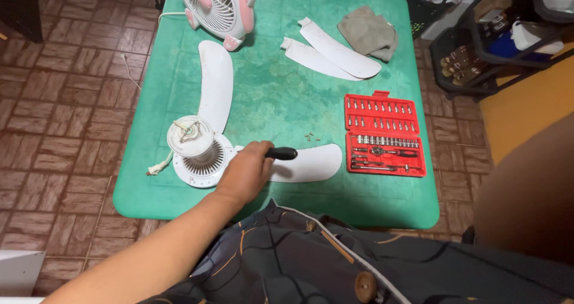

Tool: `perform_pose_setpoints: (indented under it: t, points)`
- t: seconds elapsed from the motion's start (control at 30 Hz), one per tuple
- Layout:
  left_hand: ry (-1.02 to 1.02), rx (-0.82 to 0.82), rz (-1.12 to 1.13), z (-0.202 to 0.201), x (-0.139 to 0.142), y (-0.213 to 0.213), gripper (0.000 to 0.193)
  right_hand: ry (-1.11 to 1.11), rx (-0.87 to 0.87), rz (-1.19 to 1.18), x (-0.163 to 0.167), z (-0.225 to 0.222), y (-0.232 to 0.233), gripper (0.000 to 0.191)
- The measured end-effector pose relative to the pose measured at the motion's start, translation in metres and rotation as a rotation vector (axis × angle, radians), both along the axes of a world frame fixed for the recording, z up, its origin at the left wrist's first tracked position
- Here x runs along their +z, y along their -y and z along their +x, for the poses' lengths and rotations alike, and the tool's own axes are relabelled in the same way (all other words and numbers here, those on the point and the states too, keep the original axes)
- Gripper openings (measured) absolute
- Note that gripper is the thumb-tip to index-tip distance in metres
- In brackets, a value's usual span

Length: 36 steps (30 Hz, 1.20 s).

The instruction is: The person services a disassembled ceiling fan on a green table, using a screwdriver with bits from a red case to unscrew and work on the fan motor housing. They hold the motor steady with one hand while driving screws, repositioning the fan body repeatedly during the work.

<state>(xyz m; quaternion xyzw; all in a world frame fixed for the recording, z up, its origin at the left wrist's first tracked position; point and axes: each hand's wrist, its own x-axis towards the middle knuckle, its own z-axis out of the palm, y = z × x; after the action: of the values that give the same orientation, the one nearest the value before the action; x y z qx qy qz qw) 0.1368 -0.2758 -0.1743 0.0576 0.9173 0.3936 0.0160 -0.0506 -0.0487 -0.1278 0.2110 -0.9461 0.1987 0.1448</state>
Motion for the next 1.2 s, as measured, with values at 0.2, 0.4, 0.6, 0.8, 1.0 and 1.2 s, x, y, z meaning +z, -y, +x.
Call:
perform_pose_setpoints:
  t: [0.2, 0.4, 0.6, 0.8, 1.0, 1.2]
  points:
    - [0.035, -0.09, 0.018, -0.002, 0.009, 0.028, 0.021, 0.027, -0.084, 0.123, 0.009, -0.014, 0.032, 0.056]
    - [0.013, -0.098, 0.044, 0.003, 0.006, 0.043, 0.022, 0.009, -0.077, 0.163, 0.012, -0.033, 0.029, 0.065]
    - [-0.043, 0.002, 0.066, 0.013, -0.001, 0.049, 0.022, -0.067, 0.359, 0.183, 0.01, 0.011, 0.052, 0.075]
    - [-0.069, 0.091, 0.093, 0.025, 0.001, 0.04, 0.018, 0.938, 0.145, -0.119, -0.001, 0.136, 0.094, 0.047]
    - [-0.074, 0.151, 0.145, 0.025, -0.011, 0.048, 0.017, 0.807, 0.161, -0.155, -0.002, 0.146, 0.125, 0.027]
    - [0.013, 0.265, 0.131, 0.03, -0.016, 0.063, 0.014, 0.624, 0.269, -0.023, -0.011, 0.142, 0.155, 0.026]
